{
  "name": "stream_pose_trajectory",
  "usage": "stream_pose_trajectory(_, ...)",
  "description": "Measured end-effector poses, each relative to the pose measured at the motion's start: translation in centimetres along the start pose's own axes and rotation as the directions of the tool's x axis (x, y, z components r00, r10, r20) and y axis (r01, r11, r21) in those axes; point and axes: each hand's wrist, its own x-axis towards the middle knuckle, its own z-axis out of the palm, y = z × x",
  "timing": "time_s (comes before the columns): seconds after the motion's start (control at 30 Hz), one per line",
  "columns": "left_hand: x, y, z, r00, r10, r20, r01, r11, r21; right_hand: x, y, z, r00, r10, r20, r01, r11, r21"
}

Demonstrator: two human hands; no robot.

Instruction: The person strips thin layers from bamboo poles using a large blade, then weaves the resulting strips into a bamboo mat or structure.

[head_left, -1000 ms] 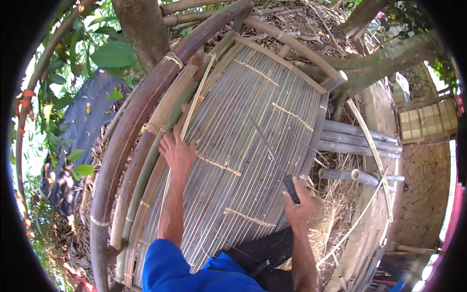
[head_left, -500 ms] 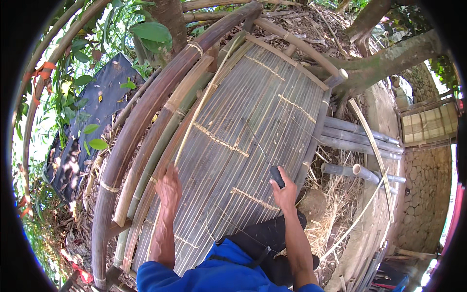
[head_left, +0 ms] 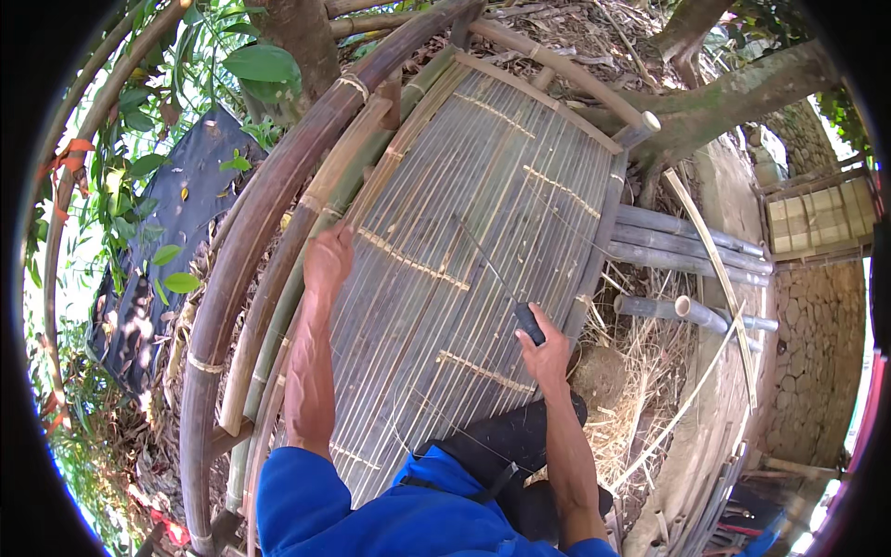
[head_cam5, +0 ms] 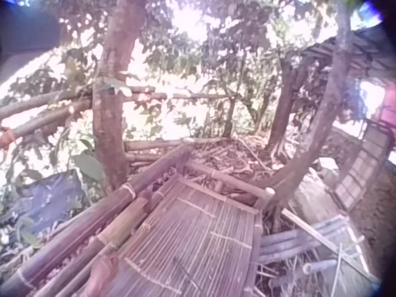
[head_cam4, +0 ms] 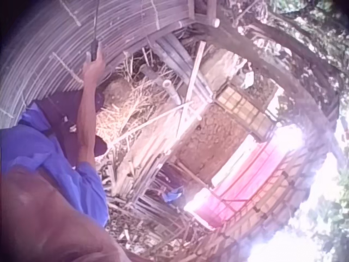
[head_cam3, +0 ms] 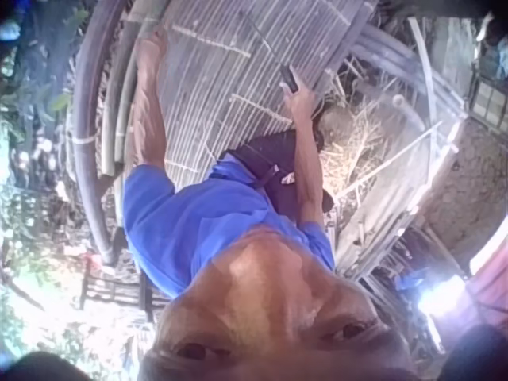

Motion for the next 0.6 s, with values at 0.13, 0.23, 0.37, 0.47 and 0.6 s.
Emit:
stream_pose_trajectory(0.13, 4.0, 3.2, -1.7, 0.987, -0.018, 0.159, 0.041, 0.988, -0.146, 0.3, -0.5, -0.4, 0.998, 0.055, 0.022, -0.055, 0.998, -0.025)
stream_pose_trajectory(0.23, 5.0, 3.3, -1.5, 0.993, -0.028, 0.114, 0.044, 0.989, -0.144, 0.6, -0.4, 0.3, 1.0, -0.017, -0.002, 0.016, 1.0, -0.024)
stream_pose_trajectory(0.37, 4.1, 1.4, 1.5, 0.993, -0.107, -0.06, 0.119, 0.952, 0.283, 0.5, -0.2, 1.3, 0.995, -0.094, -0.022, 0.094, 0.996, 0.011)
stream_pose_trajectory(0.47, 3.1, 0.9, 3.4, 0.997, 0.002, -0.083, 0.019, 0.967, 0.252, 0.3, -1.1, 0.6, 0.998, -0.056, -0.011, 0.056, 0.998, 0.026)
stream_pose_trajectory(0.6, -0.4, -0.9, 7.1, 0.967, 0.204, -0.153, -0.132, 0.913, 0.387, -0.4, -1.1, -1.4, 0.991, -0.072, -0.113, 0.087, 0.987, 0.136)
